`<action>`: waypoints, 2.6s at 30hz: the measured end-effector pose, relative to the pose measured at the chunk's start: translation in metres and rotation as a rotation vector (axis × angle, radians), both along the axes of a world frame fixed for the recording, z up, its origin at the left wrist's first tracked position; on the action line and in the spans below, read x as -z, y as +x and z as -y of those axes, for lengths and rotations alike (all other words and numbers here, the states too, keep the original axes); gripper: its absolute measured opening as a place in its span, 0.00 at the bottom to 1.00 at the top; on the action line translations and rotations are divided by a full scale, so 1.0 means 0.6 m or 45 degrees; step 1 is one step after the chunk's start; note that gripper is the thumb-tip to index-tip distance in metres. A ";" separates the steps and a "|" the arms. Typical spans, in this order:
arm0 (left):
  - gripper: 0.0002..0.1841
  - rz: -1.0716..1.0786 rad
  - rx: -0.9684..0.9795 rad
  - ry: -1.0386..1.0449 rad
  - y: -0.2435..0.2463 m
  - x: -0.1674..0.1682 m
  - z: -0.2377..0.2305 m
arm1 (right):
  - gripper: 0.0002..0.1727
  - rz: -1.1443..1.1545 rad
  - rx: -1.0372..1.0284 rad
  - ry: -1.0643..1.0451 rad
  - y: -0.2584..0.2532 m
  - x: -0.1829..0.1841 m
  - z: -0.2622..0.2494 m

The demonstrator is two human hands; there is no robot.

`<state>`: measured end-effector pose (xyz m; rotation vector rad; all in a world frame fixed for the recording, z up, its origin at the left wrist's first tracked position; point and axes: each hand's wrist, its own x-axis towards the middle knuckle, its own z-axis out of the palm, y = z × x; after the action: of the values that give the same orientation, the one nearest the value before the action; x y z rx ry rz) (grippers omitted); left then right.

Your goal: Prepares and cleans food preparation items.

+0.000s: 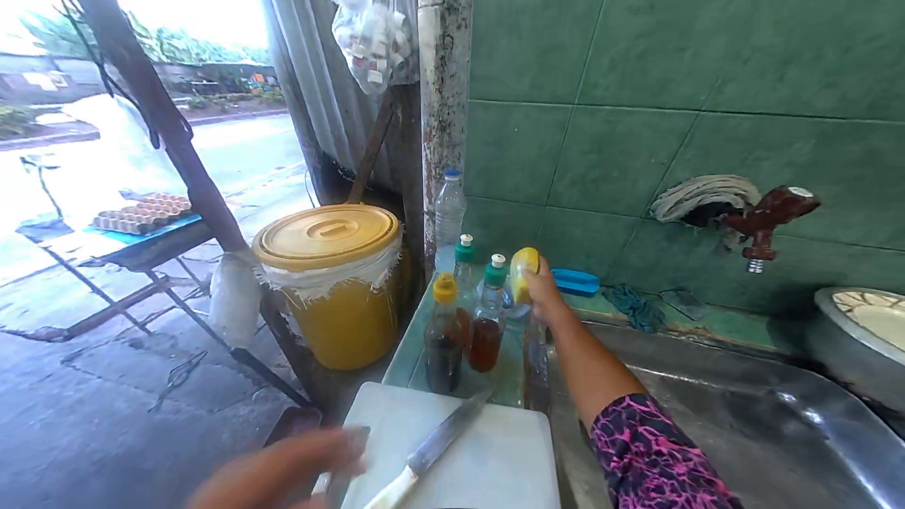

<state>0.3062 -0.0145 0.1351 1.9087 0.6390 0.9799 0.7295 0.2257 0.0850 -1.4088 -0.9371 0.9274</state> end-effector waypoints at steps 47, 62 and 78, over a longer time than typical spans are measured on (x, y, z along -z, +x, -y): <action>0.22 0.169 -0.284 -0.767 0.945 0.106 0.048 | 0.28 -0.208 0.182 0.022 0.350 0.112 0.501; 0.21 -0.094 -0.101 -0.723 0.923 0.090 0.011 | 0.26 -0.613 0.240 0.115 0.332 0.028 0.488; 0.17 -0.030 -0.457 -0.474 0.954 0.098 0.022 | 0.48 0.339 -0.344 -0.107 0.422 0.154 0.488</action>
<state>0.8787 -0.0279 0.0763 1.5065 1.1222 0.9760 0.9827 -0.0672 -0.0074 -1.5267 -1.3261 1.0024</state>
